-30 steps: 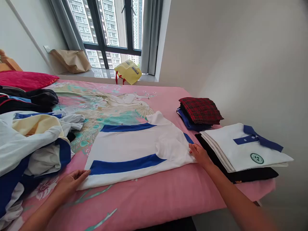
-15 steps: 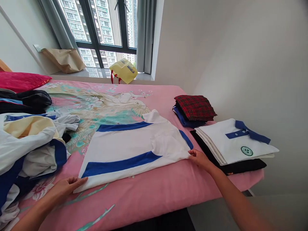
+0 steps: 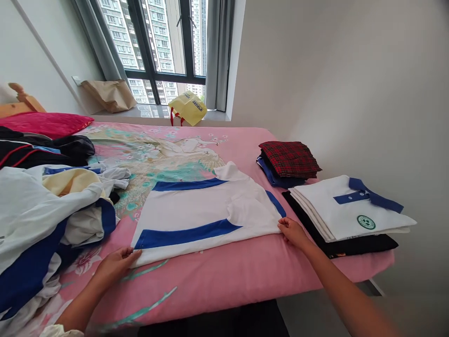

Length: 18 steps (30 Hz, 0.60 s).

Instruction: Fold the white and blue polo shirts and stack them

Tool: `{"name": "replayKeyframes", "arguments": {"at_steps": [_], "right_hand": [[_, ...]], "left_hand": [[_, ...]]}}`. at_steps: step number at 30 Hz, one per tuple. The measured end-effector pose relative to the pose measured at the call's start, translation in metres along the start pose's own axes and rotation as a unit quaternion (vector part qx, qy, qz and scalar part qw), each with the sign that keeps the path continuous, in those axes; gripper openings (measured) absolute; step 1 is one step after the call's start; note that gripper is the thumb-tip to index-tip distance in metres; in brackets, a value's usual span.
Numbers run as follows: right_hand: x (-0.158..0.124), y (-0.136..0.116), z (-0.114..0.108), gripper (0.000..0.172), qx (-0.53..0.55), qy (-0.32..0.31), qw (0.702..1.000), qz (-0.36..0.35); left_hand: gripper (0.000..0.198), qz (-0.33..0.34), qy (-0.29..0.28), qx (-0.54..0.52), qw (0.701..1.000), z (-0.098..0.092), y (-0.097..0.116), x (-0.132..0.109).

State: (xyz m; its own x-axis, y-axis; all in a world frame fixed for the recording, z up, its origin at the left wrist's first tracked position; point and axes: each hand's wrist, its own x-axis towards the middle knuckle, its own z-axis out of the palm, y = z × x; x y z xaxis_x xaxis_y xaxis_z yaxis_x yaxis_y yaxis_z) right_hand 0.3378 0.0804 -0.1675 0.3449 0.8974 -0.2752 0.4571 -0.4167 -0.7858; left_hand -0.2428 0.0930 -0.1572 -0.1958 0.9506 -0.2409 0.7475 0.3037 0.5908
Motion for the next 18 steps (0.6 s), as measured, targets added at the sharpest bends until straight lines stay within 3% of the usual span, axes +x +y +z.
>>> {"name": "replayKeyframes", "arguments": {"at_steps": [3, 7, 13, 15, 18], "right_hand": [[-0.005, 0.000, 0.005, 0.028, -0.008, 0.000, 1.000, 0.001], [-0.007, 0.005, 0.009, 0.032, -0.006, 0.010, 1.000, 0.024], [-0.001, 0.011, 0.008, 0.037, -0.112, 0.013, 0.994, 0.004], [0.000, 0.007, 0.005, 0.042, -0.195, 0.021, 0.980, -0.026], [0.004, -0.007, 0.004, 0.039, -0.332, 0.068, 0.934, -0.116]], "left_hand": [[0.043, -0.005, -0.015, 0.014, 1.000, -0.001, 0.005, -0.005], [0.041, -0.004, 0.004, 0.048, 0.999, -0.002, 0.008, -0.012], [0.042, -0.008, 0.016, 0.071, 0.997, 0.000, 0.012, -0.021], [0.045, -0.016, 0.017, 0.077, 0.997, 0.000, 0.011, -0.020], [0.047, -0.017, 0.007, 0.090, 0.996, -0.001, 0.011, -0.012]]}}
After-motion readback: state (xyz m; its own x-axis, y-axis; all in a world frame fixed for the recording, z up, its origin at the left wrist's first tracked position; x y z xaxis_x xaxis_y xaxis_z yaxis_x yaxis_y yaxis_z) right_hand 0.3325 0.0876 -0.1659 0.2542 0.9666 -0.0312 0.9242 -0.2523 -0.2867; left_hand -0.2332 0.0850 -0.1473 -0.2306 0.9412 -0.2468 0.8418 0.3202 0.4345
